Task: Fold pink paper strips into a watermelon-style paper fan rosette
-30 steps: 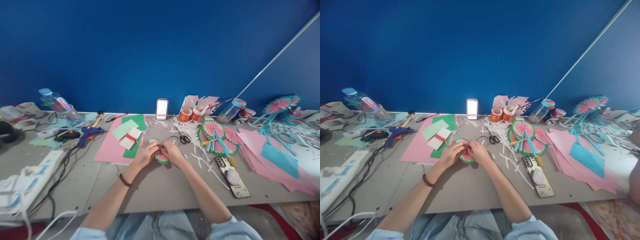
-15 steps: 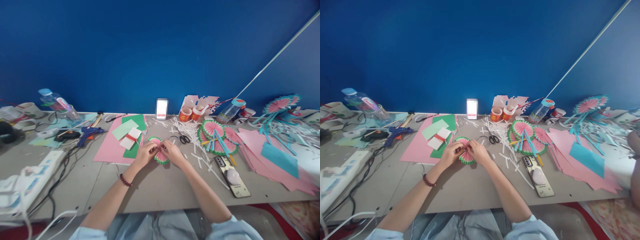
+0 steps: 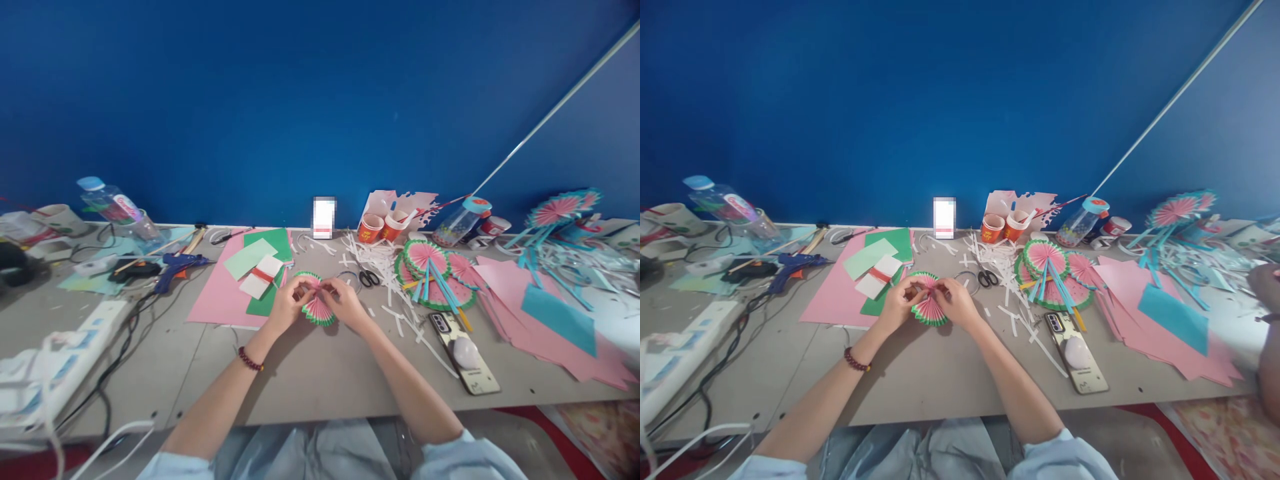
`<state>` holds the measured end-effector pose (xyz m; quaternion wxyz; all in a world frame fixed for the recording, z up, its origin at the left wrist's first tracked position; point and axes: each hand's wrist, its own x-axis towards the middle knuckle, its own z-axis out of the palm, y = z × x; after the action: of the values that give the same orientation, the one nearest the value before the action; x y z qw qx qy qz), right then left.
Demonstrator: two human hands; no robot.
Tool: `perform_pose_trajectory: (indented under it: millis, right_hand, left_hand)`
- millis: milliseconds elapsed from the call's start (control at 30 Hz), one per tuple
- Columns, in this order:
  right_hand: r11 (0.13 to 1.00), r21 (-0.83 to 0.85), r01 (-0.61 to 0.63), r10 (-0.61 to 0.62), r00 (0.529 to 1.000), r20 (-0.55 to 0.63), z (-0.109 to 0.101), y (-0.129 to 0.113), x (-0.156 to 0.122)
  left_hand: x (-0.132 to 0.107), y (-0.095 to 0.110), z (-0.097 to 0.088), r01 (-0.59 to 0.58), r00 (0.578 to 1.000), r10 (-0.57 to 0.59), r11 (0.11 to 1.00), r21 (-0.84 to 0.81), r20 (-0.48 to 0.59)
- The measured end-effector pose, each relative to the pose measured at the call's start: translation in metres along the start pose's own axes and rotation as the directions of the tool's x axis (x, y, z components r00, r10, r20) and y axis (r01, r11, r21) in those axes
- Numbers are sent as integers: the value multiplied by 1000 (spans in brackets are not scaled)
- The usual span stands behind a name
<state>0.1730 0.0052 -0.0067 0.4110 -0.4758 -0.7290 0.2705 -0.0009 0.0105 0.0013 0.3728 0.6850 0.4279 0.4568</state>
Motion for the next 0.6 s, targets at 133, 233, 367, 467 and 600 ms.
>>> perform_pose_trajectory:
  millis: [133,233,367,467,600]
  right_hand:
    - [994,99,-45,46,999,-14,3,2,0]
    - [977,179,-115,119,993,-11,6,0,0]
    - [952,245,-185,197,980,-25,9,-3,-2]
    - [940,272,-206,227,973,-46,12,-1,-3]
    - [912,328,-246,273,961,-36,15,1,-3]
  left_hand:
    - [1,-4,0,32,999,-33,998,-61,-9]
    - [2,-8,2,62,997,-67,990,-125,-30]
    - [1,-12,5,129,989,-142,971,-200,-51]
    - [1,-12,7,138,987,-152,970,-202,-55]
    - [0,-8,8,124,988,-138,974,-190,-63]
